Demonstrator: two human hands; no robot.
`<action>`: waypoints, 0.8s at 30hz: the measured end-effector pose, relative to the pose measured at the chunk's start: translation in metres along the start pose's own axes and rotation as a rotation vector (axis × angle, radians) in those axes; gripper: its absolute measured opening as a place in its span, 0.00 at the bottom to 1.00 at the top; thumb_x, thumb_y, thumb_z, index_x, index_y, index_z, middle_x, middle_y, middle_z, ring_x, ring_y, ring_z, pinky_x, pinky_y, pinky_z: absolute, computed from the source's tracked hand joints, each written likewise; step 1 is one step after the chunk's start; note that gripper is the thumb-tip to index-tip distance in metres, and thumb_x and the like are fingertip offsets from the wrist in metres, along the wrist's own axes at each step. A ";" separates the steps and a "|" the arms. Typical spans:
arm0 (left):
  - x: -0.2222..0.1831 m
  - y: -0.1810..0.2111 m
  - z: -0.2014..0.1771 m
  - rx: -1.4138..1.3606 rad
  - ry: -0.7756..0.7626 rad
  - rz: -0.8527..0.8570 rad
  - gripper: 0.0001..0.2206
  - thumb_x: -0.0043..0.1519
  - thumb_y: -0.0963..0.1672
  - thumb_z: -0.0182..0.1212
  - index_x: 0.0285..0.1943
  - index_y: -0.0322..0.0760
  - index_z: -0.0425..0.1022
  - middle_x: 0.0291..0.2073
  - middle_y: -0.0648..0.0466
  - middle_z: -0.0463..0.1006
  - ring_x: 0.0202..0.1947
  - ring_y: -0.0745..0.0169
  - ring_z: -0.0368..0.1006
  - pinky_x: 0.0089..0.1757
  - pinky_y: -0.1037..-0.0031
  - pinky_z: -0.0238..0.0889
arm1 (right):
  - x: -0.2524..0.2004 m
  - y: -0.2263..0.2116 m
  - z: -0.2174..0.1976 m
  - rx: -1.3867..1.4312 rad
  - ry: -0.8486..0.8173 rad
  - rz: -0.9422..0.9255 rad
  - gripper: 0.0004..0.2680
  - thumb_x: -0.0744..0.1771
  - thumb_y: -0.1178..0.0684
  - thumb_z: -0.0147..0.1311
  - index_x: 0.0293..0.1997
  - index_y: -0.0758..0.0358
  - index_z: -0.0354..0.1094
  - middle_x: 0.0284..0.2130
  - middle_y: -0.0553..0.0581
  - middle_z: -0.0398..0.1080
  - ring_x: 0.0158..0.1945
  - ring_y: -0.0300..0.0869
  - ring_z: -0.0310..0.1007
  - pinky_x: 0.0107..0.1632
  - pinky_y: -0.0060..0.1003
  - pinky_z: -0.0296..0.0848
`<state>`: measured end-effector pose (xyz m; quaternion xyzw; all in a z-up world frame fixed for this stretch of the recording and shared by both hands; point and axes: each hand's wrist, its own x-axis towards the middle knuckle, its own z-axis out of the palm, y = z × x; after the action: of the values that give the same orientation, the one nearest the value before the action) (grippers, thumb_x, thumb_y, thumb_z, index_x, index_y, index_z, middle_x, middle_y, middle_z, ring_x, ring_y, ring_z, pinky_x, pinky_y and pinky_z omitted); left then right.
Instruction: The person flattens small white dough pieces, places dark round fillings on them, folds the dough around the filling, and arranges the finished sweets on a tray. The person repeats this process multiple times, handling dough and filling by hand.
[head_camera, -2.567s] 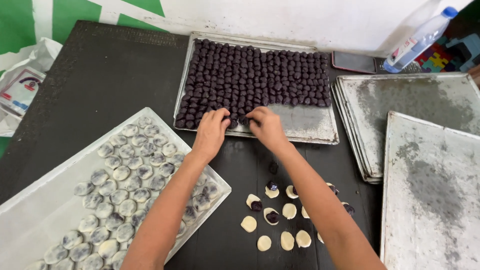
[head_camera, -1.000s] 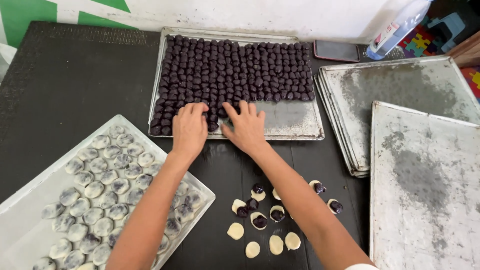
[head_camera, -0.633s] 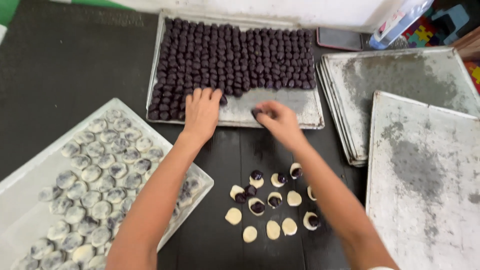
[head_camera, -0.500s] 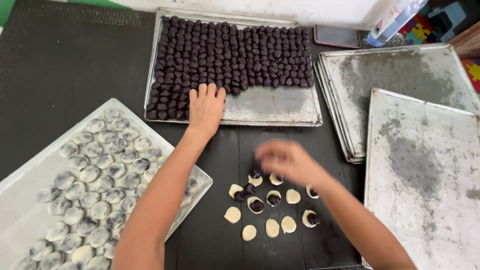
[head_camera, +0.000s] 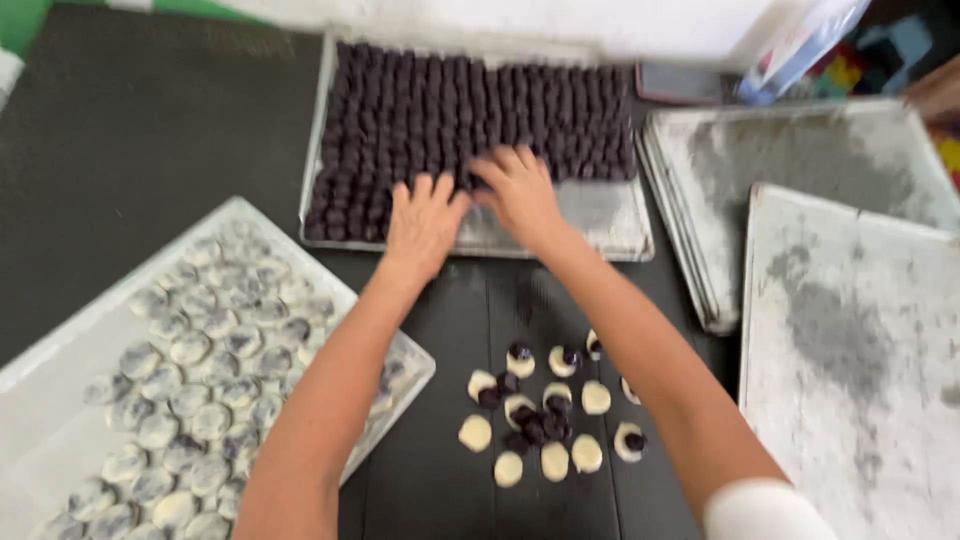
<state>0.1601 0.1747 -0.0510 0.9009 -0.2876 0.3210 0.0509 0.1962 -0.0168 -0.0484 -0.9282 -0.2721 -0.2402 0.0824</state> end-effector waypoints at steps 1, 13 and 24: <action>-0.011 0.001 0.003 -0.013 -0.018 0.000 0.04 0.59 0.45 0.57 0.40 0.45 0.73 0.39 0.48 0.67 0.39 0.47 0.62 0.35 0.60 0.53 | 0.001 -0.007 0.012 0.008 -0.017 0.012 0.16 0.62 0.44 0.61 0.54 0.47 0.66 0.46 0.52 0.64 0.50 0.51 0.62 0.45 0.48 0.67; 0.012 -0.012 -0.006 -0.629 -0.111 -0.458 0.08 0.68 0.43 0.49 0.54 0.42 0.68 0.42 0.50 0.69 0.48 0.47 0.68 0.42 0.61 0.64 | 0.011 0.005 0.039 -0.298 0.328 -0.377 0.05 0.65 0.54 0.46 0.42 0.59 0.64 0.34 0.54 0.60 0.37 0.48 0.58 0.36 0.40 0.57; -0.017 0.028 -0.083 -1.737 -0.223 -1.165 0.11 0.60 0.42 0.58 0.51 0.34 0.75 0.30 0.54 0.73 0.32 0.69 0.71 0.36 0.80 0.72 | -0.015 -0.003 0.005 -0.239 0.079 -0.168 0.12 0.64 0.40 0.52 0.42 0.55 0.58 0.37 0.54 0.57 0.39 0.49 0.62 0.37 0.42 0.63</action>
<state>0.0881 0.1830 0.0019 0.5783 0.0558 -0.1543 0.7992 0.1855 -0.0195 -0.0601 -0.8952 -0.3150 -0.3130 -0.0383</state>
